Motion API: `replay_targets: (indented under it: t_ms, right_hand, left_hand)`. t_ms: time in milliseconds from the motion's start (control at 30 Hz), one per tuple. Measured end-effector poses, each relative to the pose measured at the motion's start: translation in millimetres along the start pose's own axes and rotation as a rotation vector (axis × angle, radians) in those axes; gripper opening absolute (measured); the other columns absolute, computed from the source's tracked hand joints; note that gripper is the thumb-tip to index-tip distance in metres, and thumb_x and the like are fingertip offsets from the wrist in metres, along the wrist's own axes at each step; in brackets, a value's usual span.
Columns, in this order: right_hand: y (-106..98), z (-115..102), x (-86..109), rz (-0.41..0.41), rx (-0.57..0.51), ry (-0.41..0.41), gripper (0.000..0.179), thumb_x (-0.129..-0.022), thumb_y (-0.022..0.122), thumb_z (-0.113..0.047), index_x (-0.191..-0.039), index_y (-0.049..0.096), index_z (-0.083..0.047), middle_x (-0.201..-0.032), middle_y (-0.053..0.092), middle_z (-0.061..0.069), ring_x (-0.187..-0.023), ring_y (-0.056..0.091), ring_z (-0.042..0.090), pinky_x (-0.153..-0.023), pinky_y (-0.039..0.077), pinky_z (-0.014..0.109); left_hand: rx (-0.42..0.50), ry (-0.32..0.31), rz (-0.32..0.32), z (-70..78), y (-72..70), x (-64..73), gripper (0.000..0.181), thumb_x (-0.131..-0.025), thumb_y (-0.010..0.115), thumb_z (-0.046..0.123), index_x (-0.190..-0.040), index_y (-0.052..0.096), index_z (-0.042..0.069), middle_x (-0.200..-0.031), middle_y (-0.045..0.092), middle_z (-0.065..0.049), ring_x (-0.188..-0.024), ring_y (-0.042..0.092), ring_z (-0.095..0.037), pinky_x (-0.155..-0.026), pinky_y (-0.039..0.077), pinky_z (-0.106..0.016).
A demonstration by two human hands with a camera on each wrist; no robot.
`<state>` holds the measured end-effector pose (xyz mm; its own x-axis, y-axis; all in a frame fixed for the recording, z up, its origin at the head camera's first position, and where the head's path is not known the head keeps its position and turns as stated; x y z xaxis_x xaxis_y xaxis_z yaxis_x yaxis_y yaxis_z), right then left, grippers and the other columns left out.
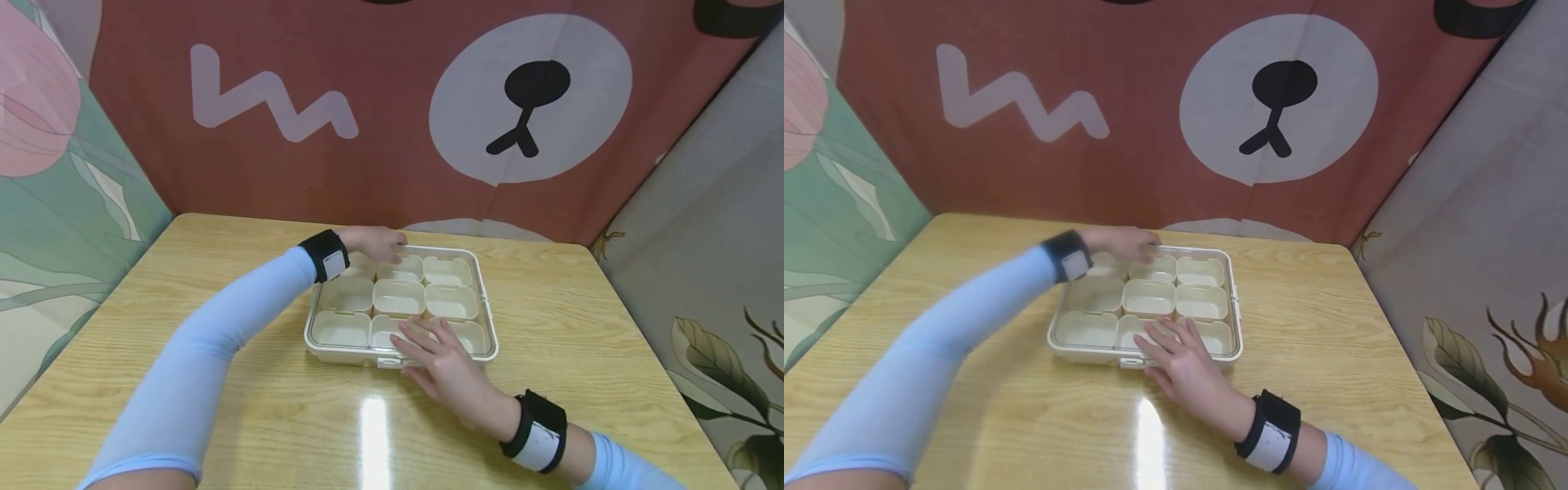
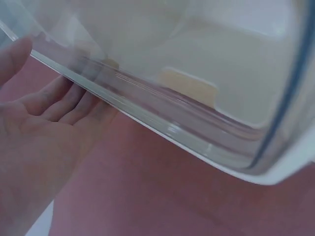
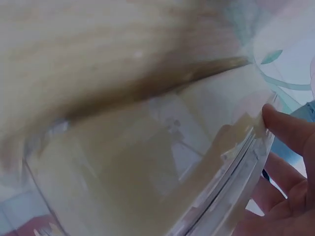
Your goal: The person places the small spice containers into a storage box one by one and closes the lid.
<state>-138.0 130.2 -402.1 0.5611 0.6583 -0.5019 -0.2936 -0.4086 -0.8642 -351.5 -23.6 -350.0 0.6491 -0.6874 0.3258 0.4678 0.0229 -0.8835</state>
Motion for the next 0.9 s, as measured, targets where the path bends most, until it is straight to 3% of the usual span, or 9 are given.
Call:
replay_targets:
  t_ms: [267, 533, 700, 900]
  right_hand:
    - [1.2, -0.9, 1.6, 0.003, 0.051, -0.029, 0.054, -0.078, 0.076, -0.026, -0.128, 0.060, -0.013, -0.129, 0.060, 0.011, -0.124, 0.052, 0.033, -0.097, 0.039, 0.062]
    - [5.2, -3.3, 2.1, 0.017, 0.080, -0.079, 0.052, -0.079, 0.076, -0.027, -0.127, 0.061, -0.013, -0.128, 0.060, 0.012, -0.121, 0.055, 0.033, -0.094, 0.042, 0.061]
    - [2.7, -3.6, 1.0, 0.007, 0.079, -0.044, 0.054, -0.078, 0.077, -0.027, -0.127, 0.061, -0.014, -0.128, 0.060, 0.011, -0.121, 0.055, 0.031, -0.096, 0.041, 0.060]
    - [3.0, -6.9, 3.8, -0.016, 0.074, -0.003, 0.055, -0.077, 0.077, -0.028, -0.128, 0.060, -0.018, -0.131, 0.059, 0.009, -0.124, 0.053, 0.030, -0.098, 0.039, 0.060]
  left_hand:
    - [0.029, -0.037, -0.030, 3.1, -2.3, 0.9, 0.051, -0.098, 0.049, 0.027, -0.142, 0.038, 0.005, -0.141, 0.046, -0.012, -0.124, 0.046, -0.024, -0.108, 0.035, -0.042]
    - [-0.014, -0.041, -0.075, 0.7, -1.3, 3.0, 0.052, -0.098, 0.048, 0.028, -0.143, 0.035, 0.005, -0.145, 0.042, -0.013, -0.131, 0.041, -0.024, -0.110, 0.033, -0.040]
    - [-0.014, -0.043, -0.070, 2.9, -4.5, 1.9, 0.052, -0.098, 0.048, 0.027, -0.143, 0.035, 0.004, -0.145, 0.042, -0.013, -0.131, 0.041, -0.024, -0.111, 0.031, -0.040]
    - [0.008, -0.067, -0.097, 4.9, 1.1, 1.9, 0.056, -0.099, 0.046, 0.028, -0.147, 0.029, 0.005, -0.149, 0.036, -0.012, -0.135, 0.036, -0.024, -0.113, 0.027, -0.041]
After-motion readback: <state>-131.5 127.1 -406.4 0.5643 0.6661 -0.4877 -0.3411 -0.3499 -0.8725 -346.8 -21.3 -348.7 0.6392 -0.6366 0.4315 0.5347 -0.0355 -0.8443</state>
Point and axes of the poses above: each hand's wrist, its own x-axis away from the middle knuckle, its own y-axis out of the palm, z = x × y, the point moved 2 cm from there along -x, towards the middle knuckle
